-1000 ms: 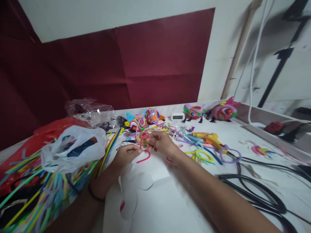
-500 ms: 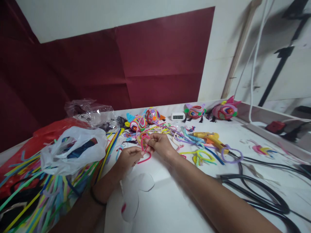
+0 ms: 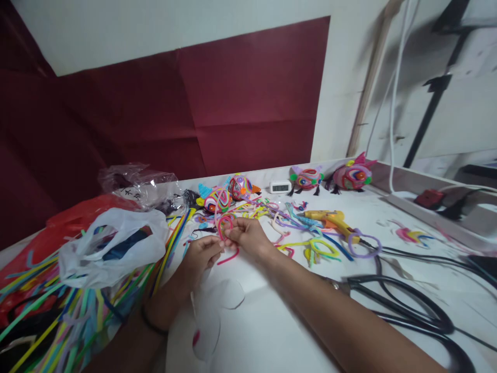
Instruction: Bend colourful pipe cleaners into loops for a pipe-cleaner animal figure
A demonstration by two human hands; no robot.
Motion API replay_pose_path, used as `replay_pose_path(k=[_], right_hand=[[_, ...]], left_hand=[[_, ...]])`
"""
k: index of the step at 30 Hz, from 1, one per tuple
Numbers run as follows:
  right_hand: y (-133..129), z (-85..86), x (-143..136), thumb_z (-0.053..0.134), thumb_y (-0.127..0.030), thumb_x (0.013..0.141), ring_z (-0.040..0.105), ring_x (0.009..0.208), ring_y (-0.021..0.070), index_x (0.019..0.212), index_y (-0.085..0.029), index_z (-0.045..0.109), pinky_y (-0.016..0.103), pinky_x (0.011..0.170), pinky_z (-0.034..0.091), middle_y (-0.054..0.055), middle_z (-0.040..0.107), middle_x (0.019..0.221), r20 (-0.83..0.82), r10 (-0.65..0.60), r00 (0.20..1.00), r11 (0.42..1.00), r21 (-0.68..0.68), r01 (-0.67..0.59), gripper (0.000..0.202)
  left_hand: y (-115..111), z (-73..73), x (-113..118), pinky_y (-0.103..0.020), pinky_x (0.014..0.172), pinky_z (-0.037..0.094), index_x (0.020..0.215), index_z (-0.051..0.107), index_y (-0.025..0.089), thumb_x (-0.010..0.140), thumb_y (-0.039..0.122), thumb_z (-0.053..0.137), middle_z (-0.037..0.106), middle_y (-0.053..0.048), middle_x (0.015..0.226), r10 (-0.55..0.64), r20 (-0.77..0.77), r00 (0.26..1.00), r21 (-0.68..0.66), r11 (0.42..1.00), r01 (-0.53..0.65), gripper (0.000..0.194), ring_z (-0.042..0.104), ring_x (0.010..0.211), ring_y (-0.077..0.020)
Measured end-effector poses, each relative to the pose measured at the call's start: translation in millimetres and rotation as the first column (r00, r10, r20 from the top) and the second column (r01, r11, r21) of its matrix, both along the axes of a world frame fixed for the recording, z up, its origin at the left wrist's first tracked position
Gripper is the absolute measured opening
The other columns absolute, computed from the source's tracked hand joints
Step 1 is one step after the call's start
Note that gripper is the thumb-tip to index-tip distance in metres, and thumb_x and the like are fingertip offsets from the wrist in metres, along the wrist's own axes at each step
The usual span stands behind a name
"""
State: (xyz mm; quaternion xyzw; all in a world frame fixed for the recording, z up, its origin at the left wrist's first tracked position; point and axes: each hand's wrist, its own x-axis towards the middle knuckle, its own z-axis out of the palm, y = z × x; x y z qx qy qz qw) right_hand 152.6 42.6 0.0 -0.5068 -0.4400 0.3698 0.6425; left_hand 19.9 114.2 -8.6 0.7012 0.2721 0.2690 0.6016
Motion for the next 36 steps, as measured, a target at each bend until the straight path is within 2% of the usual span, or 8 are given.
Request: replay_pose_path(k=[6,12,20,25,36], right_hand=[[0.1,-2.9,0.5,0.069,-0.034,0.065,0.041,0.041,0.0069,0.056,-0.016,0.052,0.021,0.042,0.030,-0.006,0.048,0.046,0.153,-0.026,0.988,1.000,0.003,0.026,0.027],[0.2,-3.1,4.5,0.067,-0.038,0.066,0.035,0.041,0.0065,0.053,-0.017,0.048,0.021,0.042,0.024,-0.007,0.043,0.043,0.219,-0.051,0.975,0.999,-0.005,0.053,0.031],[-0.8,-1.6,2.1,0.064,-0.041,0.068,0.032,0.044,0.0069,0.052,-0.018,0.043,0.022,0.044,0.024,-0.007,0.040,0.044,0.246,-0.092,0.965,0.996,0.030,0.087,0.035],[0.2,-4.1,-0.2,0.062,-0.046,0.069,0.030,0.044,0.0072,0.052,-0.019,0.040,0.023,0.043,0.023,-0.006,0.037,0.045,0.246,-0.125,0.961,0.992,0.045,0.117,0.039],[-1.2,-6.3,-4.3,0.065,-0.047,0.066,0.033,0.044,0.0078,0.057,-0.019,0.046,0.023,0.044,0.025,-0.006,0.039,0.048,0.219,-0.164,0.962,0.986,0.052,0.156,0.035]], left_hand=[[2.6,-2.6,-1.0,-0.020,0.041,0.015,0.058,0.050,0.016,0.070,0.037,0.061,0.034,0.008,0.046,-0.016,0.033,0.999,-0.025,1.000,0.016,0.027,0.026,0.041,-0.0048],[0.5,-1.7,0.1,-0.021,0.041,0.013,0.060,0.052,0.015,0.070,0.037,0.062,0.034,0.007,0.046,-0.023,0.046,0.999,-0.066,0.997,0.026,0.026,0.024,0.041,-0.0047],[-3.2,4.2,-0.2,-0.021,0.040,0.013,0.058,0.051,0.015,0.070,0.037,0.061,0.037,0.006,0.047,-0.023,0.065,0.998,-0.092,0.995,0.029,0.027,0.025,0.041,-0.0045],[-3.9,3.6,0.2,-0.021,0.040,0.013,0.056,0.048,0.016,0.070,0.035,0.061,0.034,0.007,0.046,-0.002,0.067,0.998,-0.084,0.996,0.008,0.026,0.026,0.040,-0.0043],[-5.5,1.6,4.5,-0.020,0.037,0.015,0.058,0.050,0.017,0.071,0.031,0.059,0.037,0.007,0.045,0.062,0.076,0.995,-0.044,0.997,-0.058,0.021,0.027,0.039,-0.0050]])
